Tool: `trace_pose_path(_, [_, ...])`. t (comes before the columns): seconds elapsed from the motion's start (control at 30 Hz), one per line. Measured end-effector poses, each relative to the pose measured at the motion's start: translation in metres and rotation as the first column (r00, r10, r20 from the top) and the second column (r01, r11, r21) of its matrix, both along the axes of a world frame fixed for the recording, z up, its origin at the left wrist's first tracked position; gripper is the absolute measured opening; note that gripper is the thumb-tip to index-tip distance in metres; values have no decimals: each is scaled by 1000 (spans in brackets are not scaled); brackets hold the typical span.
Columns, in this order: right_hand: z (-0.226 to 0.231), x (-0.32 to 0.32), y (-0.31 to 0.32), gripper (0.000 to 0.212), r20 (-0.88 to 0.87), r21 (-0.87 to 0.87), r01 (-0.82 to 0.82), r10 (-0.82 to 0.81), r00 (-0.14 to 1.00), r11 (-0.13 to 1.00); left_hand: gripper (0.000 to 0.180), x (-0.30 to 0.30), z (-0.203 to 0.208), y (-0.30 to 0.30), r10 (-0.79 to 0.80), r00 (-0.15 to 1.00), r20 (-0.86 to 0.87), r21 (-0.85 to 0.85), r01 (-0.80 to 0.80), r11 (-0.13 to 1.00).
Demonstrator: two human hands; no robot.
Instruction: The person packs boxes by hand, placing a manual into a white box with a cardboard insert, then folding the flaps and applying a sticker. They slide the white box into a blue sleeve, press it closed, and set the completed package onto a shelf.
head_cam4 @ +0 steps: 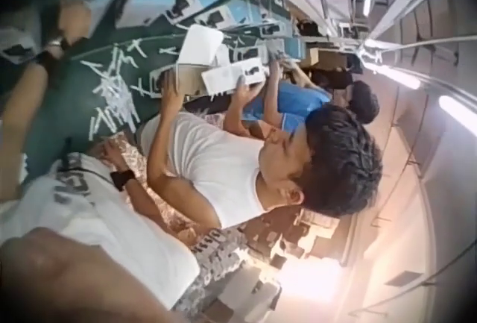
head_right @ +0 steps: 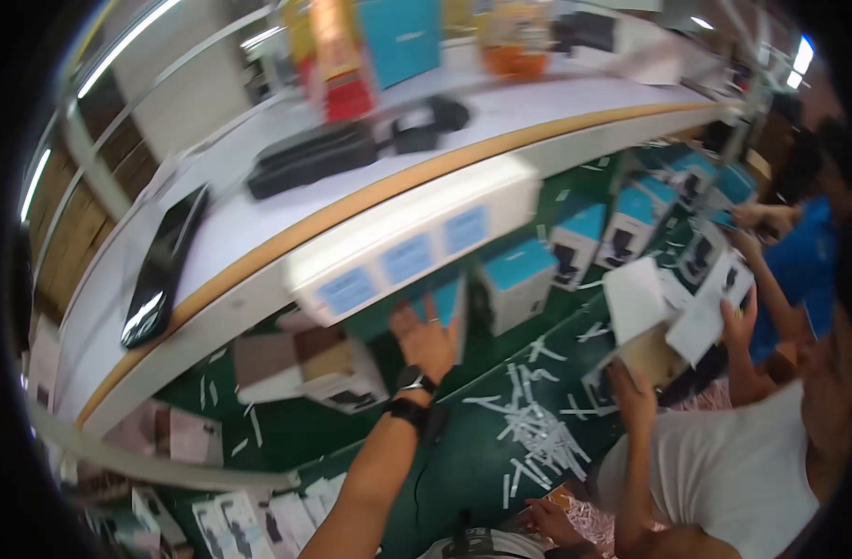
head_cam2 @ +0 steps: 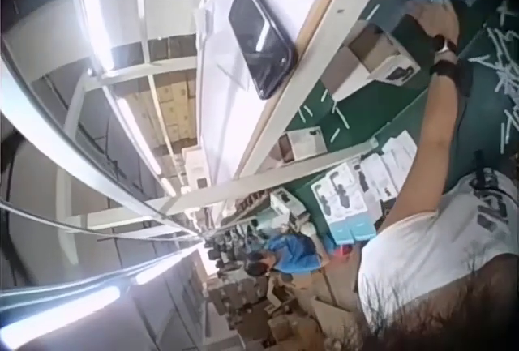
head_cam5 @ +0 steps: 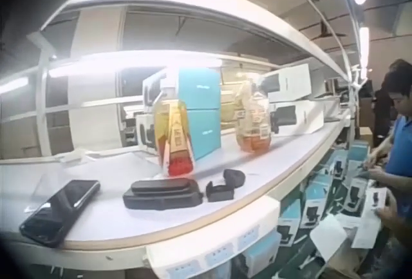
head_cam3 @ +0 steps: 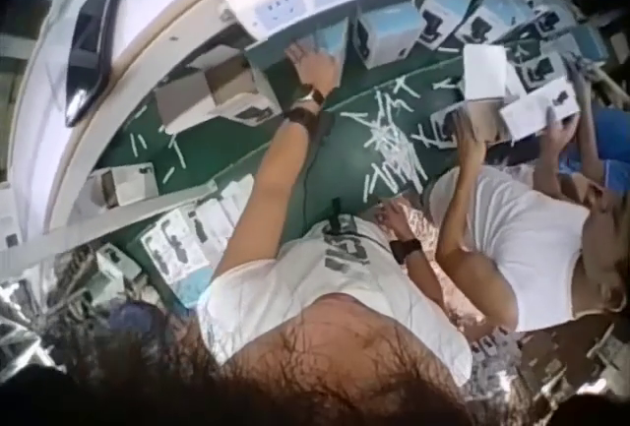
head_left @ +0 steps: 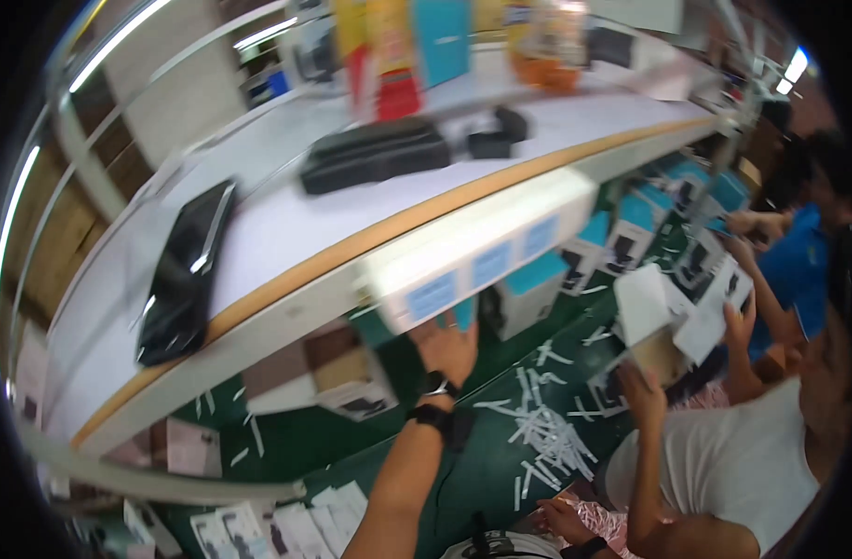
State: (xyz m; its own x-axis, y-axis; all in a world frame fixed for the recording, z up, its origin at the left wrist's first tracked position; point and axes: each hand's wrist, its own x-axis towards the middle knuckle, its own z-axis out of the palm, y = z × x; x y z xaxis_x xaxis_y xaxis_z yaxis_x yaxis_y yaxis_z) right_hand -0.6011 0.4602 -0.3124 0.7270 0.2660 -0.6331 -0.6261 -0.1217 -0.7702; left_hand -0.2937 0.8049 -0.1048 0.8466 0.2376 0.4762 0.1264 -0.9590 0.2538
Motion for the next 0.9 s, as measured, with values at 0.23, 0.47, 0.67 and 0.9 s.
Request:
trace_pose_path(0.23, [-6,14,23,30,75,-111,-187,196,978,976,53,-95,35,70,-217,946,240,-19,228,973])
trace_pose_path(0.47, [8,26,78,22,345,-319,-206,315,884,925,45,-242,68,370,418,764,492,103,-527,843])
trace_pose_path(0.67, [-6,63,158,24,529,-427,-242,458,714,871,40,-187,104,475,331,913,237,313,-394,864])
trace_pose_path(0.9, [7,79,218,35,570,-546,-99,455,684,832,40,89,265,452,-103,882,461,421,-114,900])
